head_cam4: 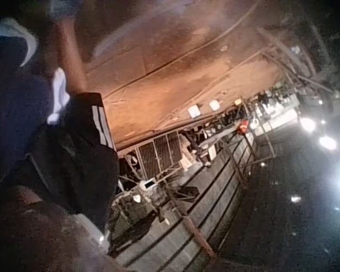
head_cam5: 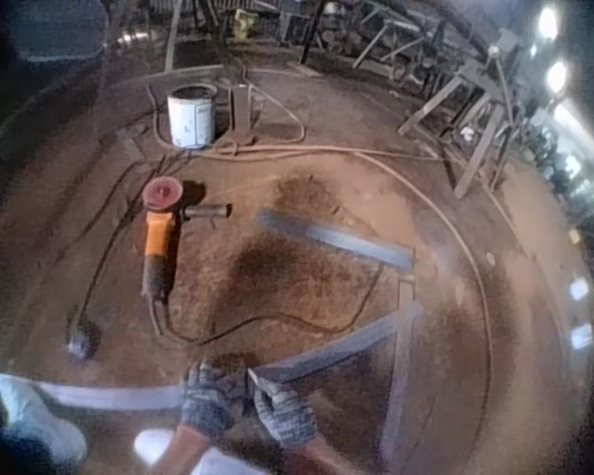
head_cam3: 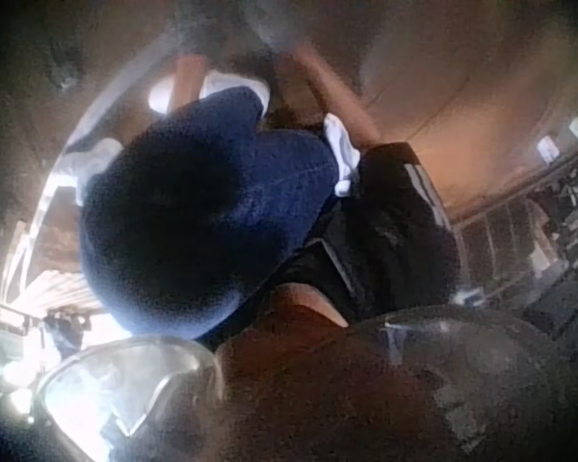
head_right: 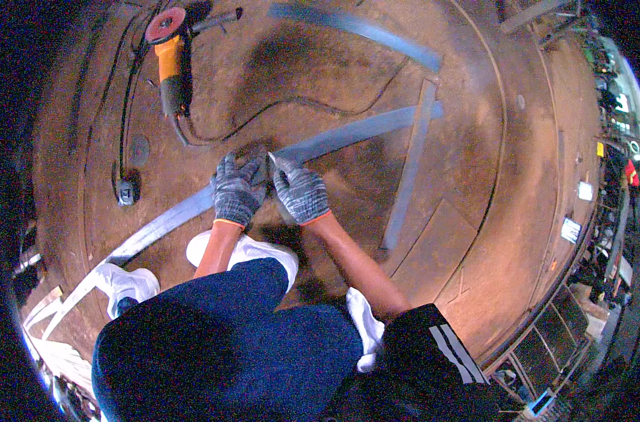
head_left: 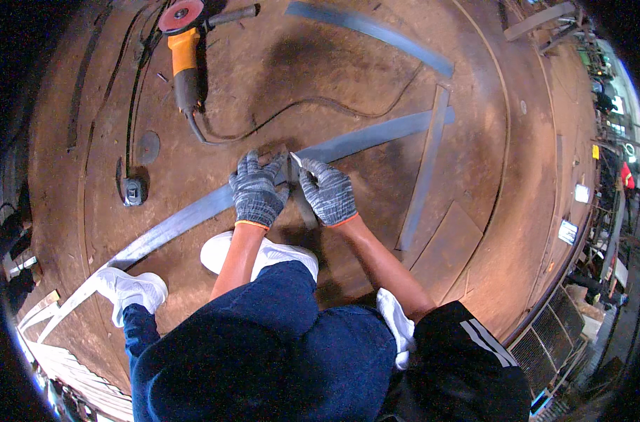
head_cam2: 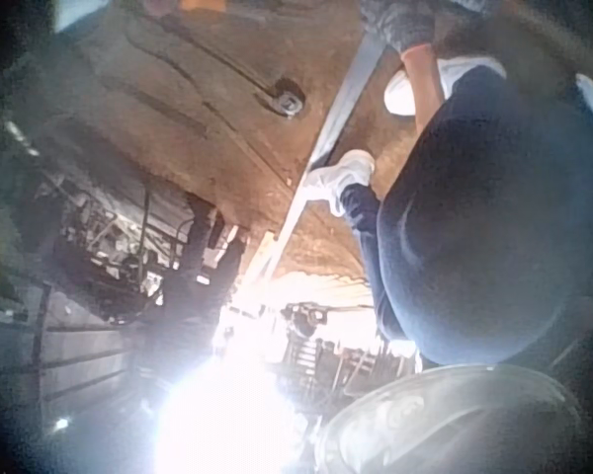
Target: The person marks a metal bar with a white marker, then uses an angle grinder to cut the bar, producing sparks. After cutting, the person measures the metal bar with a tape measure.
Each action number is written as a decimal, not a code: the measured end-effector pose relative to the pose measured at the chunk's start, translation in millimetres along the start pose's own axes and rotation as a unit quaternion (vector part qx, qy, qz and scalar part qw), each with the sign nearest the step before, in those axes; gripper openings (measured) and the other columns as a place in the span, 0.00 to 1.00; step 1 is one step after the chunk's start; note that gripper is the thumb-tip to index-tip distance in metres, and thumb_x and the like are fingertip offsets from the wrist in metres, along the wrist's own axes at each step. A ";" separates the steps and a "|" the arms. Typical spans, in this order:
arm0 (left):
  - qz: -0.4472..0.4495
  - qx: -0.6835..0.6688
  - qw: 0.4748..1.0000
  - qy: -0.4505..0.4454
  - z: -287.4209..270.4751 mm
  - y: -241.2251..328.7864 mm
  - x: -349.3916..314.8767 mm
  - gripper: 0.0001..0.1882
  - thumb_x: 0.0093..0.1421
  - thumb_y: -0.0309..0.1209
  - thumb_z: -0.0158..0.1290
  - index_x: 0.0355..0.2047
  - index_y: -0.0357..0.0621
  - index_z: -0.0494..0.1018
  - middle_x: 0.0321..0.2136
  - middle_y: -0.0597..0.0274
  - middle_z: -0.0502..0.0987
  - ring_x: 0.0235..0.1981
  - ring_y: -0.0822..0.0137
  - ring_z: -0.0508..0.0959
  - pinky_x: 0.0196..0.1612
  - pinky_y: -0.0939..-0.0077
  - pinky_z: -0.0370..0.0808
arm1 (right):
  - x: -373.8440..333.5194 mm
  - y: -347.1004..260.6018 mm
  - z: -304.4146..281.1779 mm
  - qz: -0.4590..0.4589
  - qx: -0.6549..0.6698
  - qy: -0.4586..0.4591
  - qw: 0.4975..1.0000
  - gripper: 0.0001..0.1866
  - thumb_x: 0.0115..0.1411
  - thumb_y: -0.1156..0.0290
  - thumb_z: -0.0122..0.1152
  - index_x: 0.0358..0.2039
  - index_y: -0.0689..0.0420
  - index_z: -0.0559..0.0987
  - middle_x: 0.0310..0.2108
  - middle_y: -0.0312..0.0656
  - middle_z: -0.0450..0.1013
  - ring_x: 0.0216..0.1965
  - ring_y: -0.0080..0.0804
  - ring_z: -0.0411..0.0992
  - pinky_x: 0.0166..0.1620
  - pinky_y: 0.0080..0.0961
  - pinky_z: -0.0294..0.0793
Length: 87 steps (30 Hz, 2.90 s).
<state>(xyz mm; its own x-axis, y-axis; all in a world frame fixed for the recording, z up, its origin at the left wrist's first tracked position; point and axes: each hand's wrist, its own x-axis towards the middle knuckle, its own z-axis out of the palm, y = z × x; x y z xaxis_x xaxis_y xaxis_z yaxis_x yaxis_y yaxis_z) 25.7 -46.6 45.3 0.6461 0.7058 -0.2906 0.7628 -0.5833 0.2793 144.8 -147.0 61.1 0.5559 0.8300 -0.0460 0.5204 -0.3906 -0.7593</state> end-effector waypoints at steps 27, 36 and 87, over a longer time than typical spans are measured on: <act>-0.010 0.004 1.000 -0.016 -2.5 3.2 2.7 0.36 0.45 0.44 0.63 0.58 0.71 0.66 0.61 0.49 0.59 0.62 0.47 0.58 0.61 0.46 0.57 | -1.1 10.9 9.5 -0.049 -0.052 -0.024 0.997 0.13 0.57 0.64 0.55 0.41 0.56 0.77 0.33 0.54 0.75 0.34 0.54 0.73 0.38 0.46 0.73; -0.012 -0.001 1.000 -0.009 -4.1 4.7 2.7 0.35 0.46 0.46 0.62 0.57 0.70 0.68 0.60 0.48 0.60 0.61 0.47 0.60 0.59 0.45 0.59 | -16.6 8.0 -1.8 -0.018 -0.070 -0.086 0.994 0.11 0.54 0.70 0.56 0.39 0.58 0.78 0.34 0.54 0.75 0.36 0.54 0.73 0.39 0.42 0.74; -0.016 0.003 1.000 -0.012 -3.2 2.9 1.4 0.34 0.46 0.49 0.61 0.57 0.68 0.68 0.62 0.47 0.58 0.62 0.48 0.58 0.60 0.45 0.58 | -19.9 5.4 -5.5 -0.019 -0.106 -0.118 0.987 0.08 0.54 0.68 0.56 0.33 0.57 0.77 0.31 0.53 0.75 0.32 0.54 0.73 0.36 0.46 0.73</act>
<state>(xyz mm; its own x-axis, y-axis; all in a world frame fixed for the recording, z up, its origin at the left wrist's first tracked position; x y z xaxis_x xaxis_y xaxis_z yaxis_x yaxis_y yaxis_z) 28.7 -46.0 48.7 0.6212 0.7150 -0.3207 0.7836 -0.5621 0.2646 140.2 -167.8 61.4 0.3795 0.9055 -0.1898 0.6760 -0.4114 -0.6114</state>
